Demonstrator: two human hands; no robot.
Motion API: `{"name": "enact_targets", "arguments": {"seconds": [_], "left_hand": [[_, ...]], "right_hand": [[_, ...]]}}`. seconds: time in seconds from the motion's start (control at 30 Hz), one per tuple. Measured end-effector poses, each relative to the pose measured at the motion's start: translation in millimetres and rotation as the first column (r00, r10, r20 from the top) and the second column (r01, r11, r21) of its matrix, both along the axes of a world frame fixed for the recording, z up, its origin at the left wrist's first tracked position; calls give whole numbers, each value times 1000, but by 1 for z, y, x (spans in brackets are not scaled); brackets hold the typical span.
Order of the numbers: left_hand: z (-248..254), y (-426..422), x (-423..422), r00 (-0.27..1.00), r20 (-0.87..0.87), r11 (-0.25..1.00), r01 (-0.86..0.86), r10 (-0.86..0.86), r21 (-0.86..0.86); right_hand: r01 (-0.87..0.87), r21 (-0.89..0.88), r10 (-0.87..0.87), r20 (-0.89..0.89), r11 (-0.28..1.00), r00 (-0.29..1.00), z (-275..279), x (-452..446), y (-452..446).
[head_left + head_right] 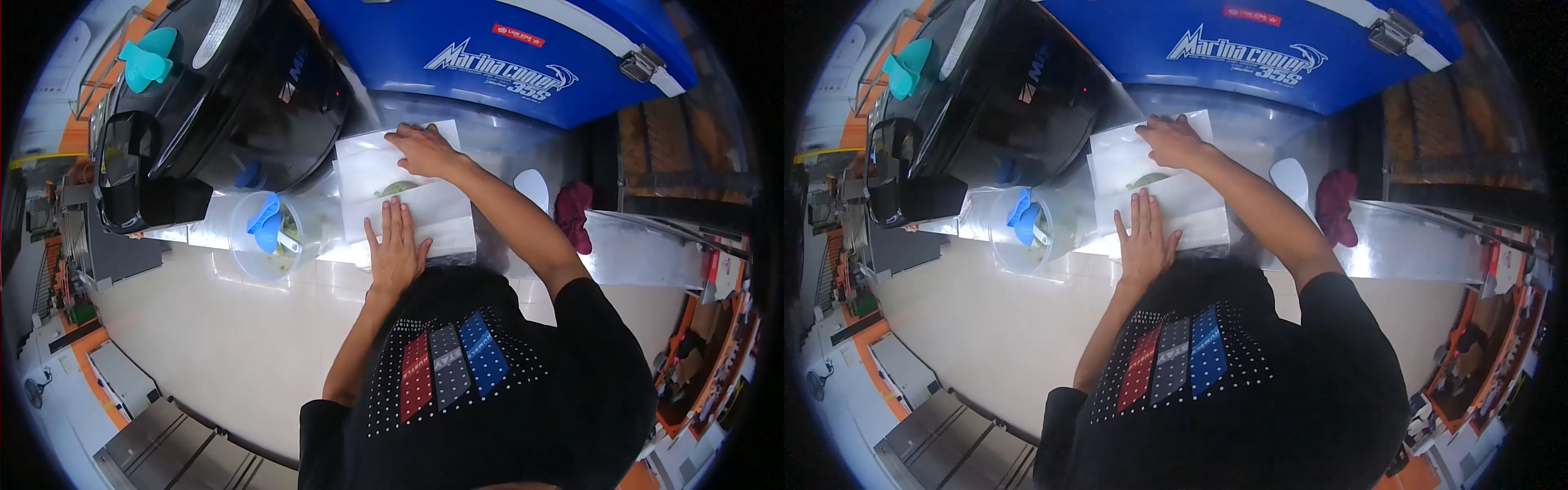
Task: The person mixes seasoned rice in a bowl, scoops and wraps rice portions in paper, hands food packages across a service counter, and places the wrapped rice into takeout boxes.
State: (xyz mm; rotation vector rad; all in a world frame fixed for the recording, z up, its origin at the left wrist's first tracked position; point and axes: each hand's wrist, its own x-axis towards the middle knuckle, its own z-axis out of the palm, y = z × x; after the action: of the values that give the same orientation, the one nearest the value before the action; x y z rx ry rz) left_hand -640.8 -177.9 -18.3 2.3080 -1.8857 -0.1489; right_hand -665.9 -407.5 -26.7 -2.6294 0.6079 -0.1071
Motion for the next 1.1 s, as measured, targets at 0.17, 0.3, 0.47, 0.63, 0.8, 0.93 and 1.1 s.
{"name": "enact_targets", "arguments": {"seconds": [0.17,0.3,0.47,0.63,0.8,0.93,1.1], "left_hand": [[2,1,0,1000,-21,1000,-3,3,9],[4,-1,0,1000,-21,1000,6,-5,17],[5,0,0,1000,-9,1000,10,-10,-4],[4,0,-2,1000,-17,1000,7,-7,-15],[10,0,-1,999,-18,996,29,-31,-86],[3,14,3,960,-262,925,-187,100,-331],[27,1,14,999,6,964,-36,39,-262]], "right_hand": [[-50,328,136,-245,943,960,17,10,-19],[-174,223,193,-67,959,979,18,0,-18],[-481,107,466,143,870,873,46,-21,2],[-493,-35,485,257,869,836,33,-55,38],[-429,-169,461,284,887,841,22,-69,46],[-415,-229,462,221,881,859,19,-78,53],[-324,-274,370,139,906,918,26,-82,67]]}}
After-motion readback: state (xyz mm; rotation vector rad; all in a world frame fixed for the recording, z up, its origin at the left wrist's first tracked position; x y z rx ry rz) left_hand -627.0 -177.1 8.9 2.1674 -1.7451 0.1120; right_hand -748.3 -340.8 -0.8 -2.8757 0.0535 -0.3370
